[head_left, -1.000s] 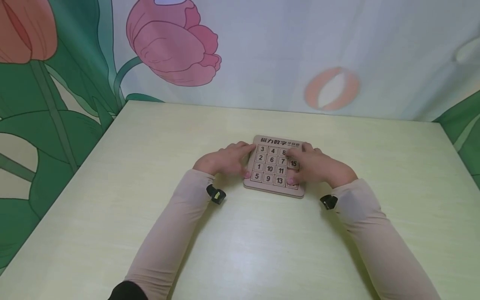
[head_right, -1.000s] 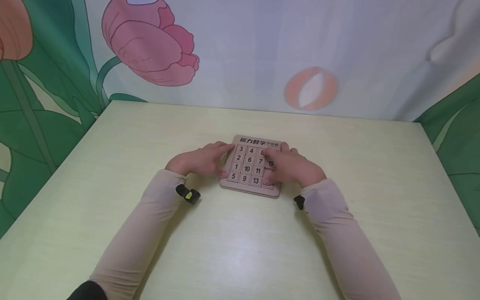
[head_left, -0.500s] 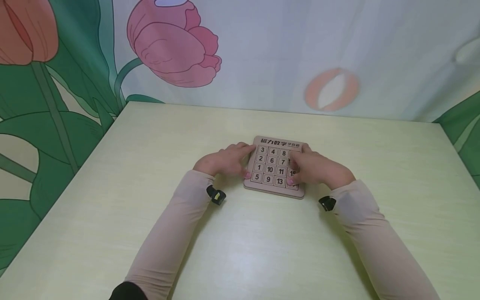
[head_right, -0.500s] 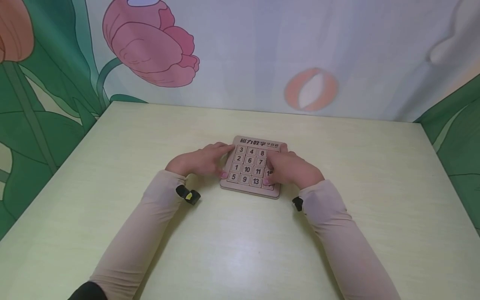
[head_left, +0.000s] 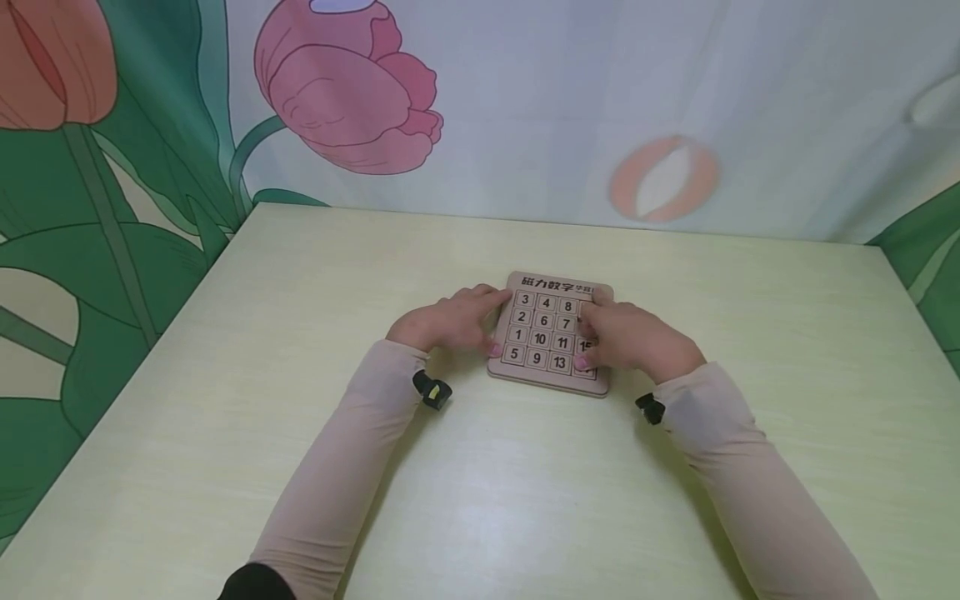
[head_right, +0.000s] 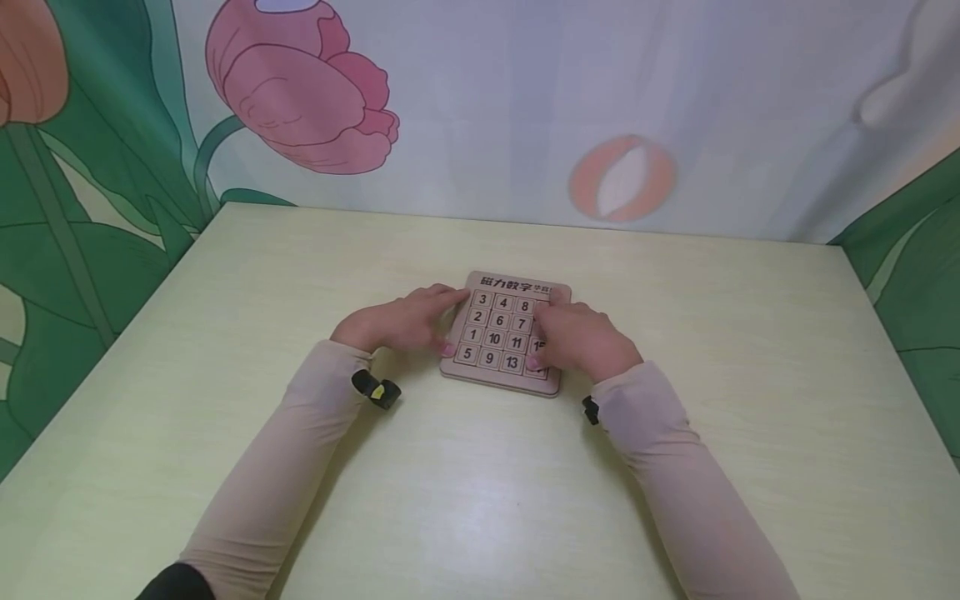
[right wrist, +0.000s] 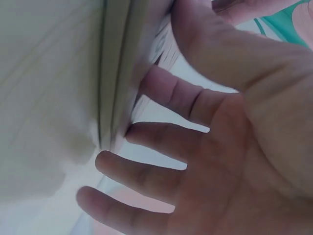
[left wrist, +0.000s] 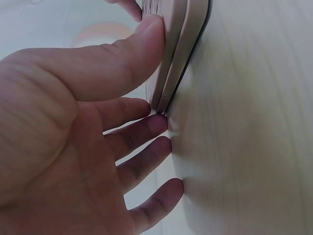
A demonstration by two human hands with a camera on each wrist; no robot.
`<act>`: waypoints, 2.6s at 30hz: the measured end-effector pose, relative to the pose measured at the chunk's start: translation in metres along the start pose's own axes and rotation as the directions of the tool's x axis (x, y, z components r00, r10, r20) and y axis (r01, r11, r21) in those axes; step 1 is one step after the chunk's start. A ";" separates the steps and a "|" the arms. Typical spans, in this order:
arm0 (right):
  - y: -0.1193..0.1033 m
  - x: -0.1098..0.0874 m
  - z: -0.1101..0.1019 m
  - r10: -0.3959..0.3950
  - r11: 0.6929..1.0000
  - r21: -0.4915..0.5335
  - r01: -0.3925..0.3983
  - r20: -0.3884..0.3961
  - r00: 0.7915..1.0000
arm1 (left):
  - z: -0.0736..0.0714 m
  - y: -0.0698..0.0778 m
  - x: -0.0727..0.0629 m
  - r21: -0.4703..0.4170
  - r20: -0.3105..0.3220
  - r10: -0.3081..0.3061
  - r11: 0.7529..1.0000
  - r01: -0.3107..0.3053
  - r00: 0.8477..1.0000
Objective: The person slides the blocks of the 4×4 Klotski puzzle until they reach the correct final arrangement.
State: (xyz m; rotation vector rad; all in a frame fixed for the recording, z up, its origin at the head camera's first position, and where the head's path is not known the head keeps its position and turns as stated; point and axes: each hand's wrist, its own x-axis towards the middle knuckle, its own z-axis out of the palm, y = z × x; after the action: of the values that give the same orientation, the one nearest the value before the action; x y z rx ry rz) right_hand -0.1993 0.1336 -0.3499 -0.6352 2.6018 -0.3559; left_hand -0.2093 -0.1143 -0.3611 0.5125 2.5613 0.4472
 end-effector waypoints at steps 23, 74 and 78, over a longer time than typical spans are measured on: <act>-0.012 -0.003 0.002 -0.023 0.996 -0.086 0.016 -0.088 0.996 | -0.002 0.001 -0.002 -0.011 0.006 0.008 1.000 -0.008 1.000; -0.018 -0.007 0.004 -0.037 0.985 -0.173 0.019 -0.103 0.994 | -0.001 0.001 -0.003 -0.025 -0.001 0.043 0.999 -0.043 0.999; -0.018 -0.002 0.006 -0.002 0.987 -0.159 -0.011 -0.087 0.996 | -0.001 0.000 -0.004 -0.032 0.001 0.038 0.999 -0.038 0.999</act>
State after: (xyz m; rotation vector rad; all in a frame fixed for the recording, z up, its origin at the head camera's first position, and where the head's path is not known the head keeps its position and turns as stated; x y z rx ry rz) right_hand -0.1879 0.1178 -0.3484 -0.6812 2.7341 -0.1786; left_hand -0.2062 -0.1159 -0.3582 0.5506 2.5427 0.5004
